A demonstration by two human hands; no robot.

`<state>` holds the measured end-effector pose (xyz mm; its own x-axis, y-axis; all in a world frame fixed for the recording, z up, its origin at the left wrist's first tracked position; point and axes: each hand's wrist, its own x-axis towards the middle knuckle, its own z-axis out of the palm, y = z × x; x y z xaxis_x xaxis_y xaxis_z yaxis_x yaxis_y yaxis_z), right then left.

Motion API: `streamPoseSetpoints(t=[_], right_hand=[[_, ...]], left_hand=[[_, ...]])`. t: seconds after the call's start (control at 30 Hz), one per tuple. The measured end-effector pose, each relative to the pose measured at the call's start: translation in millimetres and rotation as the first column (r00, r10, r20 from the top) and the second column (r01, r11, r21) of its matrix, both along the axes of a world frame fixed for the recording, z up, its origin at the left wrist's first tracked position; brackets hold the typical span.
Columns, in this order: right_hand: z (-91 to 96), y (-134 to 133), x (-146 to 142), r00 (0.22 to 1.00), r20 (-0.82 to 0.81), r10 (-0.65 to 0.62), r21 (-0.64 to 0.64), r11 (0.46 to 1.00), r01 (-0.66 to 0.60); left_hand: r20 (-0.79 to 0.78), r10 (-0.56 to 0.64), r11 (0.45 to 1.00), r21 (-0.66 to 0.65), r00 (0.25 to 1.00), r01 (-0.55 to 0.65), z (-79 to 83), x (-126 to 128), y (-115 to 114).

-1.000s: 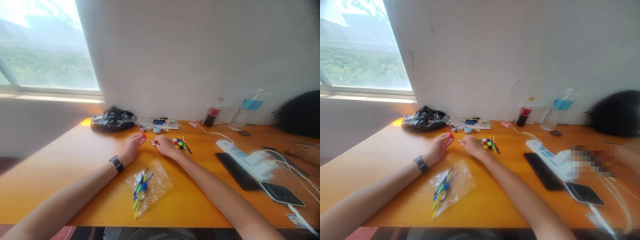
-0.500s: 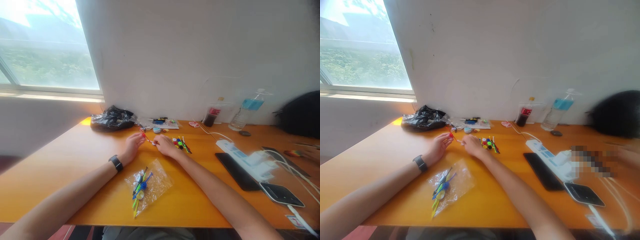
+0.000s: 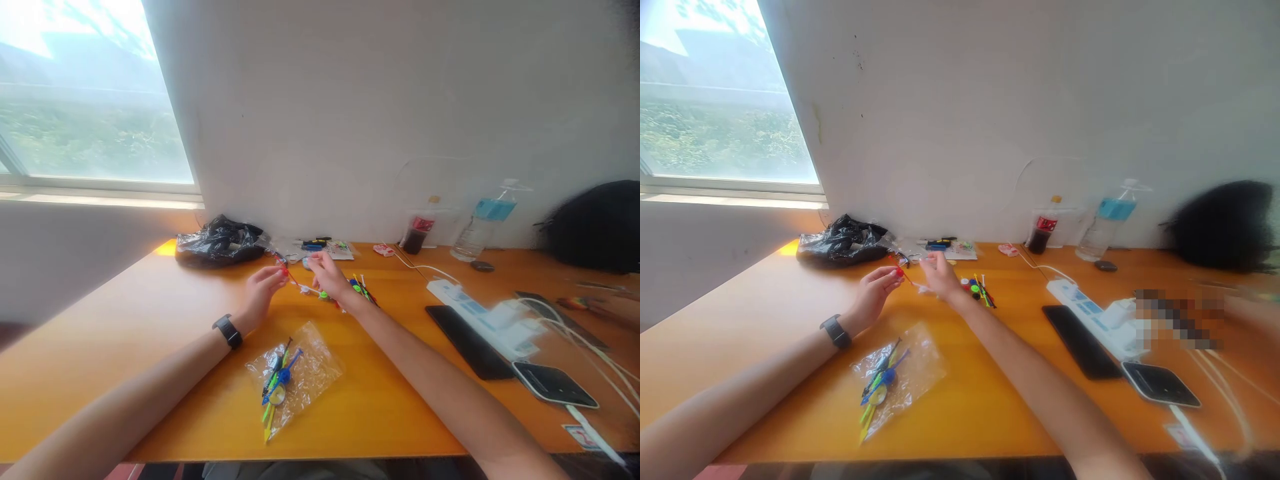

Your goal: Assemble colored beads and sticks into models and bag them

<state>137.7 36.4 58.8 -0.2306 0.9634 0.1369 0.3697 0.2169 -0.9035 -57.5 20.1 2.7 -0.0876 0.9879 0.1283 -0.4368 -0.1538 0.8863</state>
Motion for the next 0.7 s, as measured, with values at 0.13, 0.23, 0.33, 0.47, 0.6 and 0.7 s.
streamPoseSetpoints(t=[0.13,0.23,0.33,0.47,0.6,0.7], right_hand=[[17.5,-13.9,-4.9,0.871,-0.489,0.037,-0.305,0.929,-0.21],[26.4,-13.3,-1.0,0.727,-0.686,-0.033,-0.212,0.965,-0.156],[28.5,-7.6,4.2,0.688,-0.725,-0.04,-0.16,0.981,-0.112],[24.7,-3.3,6.5,0.7,-0.713,-0.046,-0.153,0.984,-0.09],[21.5,-3.5,6.3,0.735,-0.678,-0.03,-0.132,0.988,-0.082],[20.4,-2.8,7.2,0.759,-0.651,-0.011,-0.117,0.989,-0.087]], left_hand=[[-0.085,0.033,0.999,0.038,0.996,-0.03,-1.2,-0.4,0.2],[-0.189,0.047,0.997,0.076,0.981,-0.033,-0.3,-0.7,0.6],[-0.32,0.067,0.992,0.124,0.945,-0.028,0.8,-0.5,2.1],[-0.393,0.072,0.989,0.145,0.917,-0.016,0.2,0.0,3.6],[-0.427,0.054,0.991,0.13,0.902,0.002,-1.2,-0.1,3.2],[-0.424,0.062,0.991,0.136,0.903,-0.004,-2.2,-0.7,4.2]])
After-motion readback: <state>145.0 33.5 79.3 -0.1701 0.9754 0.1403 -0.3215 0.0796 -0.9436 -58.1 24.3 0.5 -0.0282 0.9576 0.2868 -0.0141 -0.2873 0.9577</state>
